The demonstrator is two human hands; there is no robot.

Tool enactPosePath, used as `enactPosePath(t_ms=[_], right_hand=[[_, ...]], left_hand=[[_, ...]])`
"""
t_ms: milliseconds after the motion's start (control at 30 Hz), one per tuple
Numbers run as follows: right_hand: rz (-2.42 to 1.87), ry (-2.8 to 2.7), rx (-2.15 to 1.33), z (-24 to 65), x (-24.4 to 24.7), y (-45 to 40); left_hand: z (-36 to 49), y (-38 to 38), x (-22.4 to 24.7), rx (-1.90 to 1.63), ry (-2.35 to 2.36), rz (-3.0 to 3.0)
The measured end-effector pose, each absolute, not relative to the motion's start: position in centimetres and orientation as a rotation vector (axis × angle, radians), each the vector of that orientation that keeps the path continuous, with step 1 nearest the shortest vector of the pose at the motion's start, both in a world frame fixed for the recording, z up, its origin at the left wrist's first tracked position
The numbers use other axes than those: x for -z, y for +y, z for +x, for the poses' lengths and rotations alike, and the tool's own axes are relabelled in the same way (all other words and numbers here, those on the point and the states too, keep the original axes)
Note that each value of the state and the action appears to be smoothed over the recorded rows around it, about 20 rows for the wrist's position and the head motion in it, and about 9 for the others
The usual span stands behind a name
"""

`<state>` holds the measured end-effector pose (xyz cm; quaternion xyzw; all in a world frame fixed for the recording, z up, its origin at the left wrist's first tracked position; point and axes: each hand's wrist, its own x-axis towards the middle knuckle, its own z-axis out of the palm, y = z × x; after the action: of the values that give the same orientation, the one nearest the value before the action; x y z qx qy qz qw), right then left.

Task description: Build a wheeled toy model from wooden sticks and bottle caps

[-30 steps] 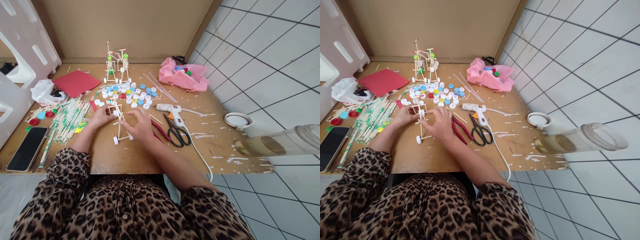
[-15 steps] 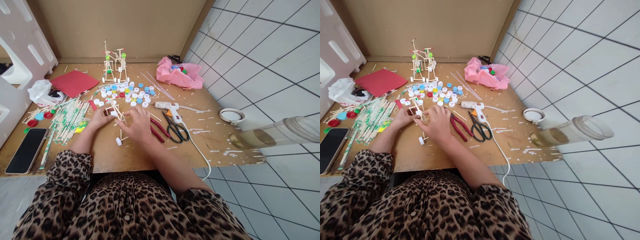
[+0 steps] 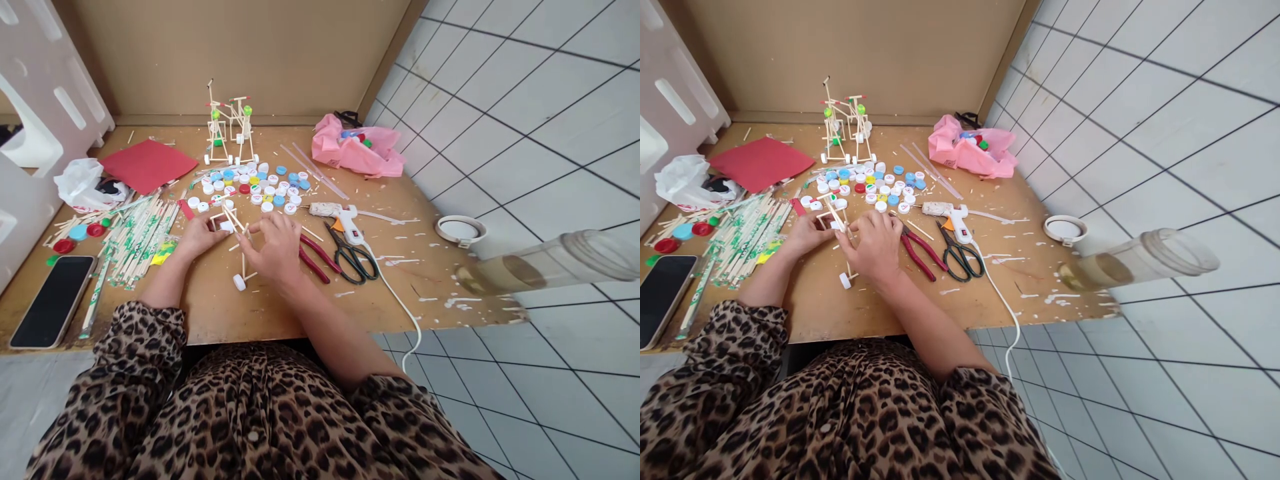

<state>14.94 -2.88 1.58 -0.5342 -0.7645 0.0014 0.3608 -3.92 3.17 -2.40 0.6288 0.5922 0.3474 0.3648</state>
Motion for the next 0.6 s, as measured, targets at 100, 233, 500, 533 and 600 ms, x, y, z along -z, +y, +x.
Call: enactPosePath(t_ms=[100,233,500,533,600], right_hand=[[-1.36,-1.958,0.024,14.83,-1.53,-2.82],[-1.34,-1.949,0.035,14.69,-1.5,-2.67],[-1.327,-1.93,0.006,14.45,-1.47,-2.35],[-1.326,-1.928,0.001,14.42,-1.46,-2.32],[-1.321,-1.923,-0.008,14.38,-1.44,-2.26]], left_hand=[[-3.76,3.01,2.08,-0.885,1.542,1.667],[-3.7,2.91,2.0,-0.889,1.529,1.67],[-3.76,2.99,2.04,-0.902,1.536,1.643],[-3.75,3.01,2.06,-0.907,1.533,1.644],[-3.7,3.05,2.16,-0.92,1.53,1.643]])
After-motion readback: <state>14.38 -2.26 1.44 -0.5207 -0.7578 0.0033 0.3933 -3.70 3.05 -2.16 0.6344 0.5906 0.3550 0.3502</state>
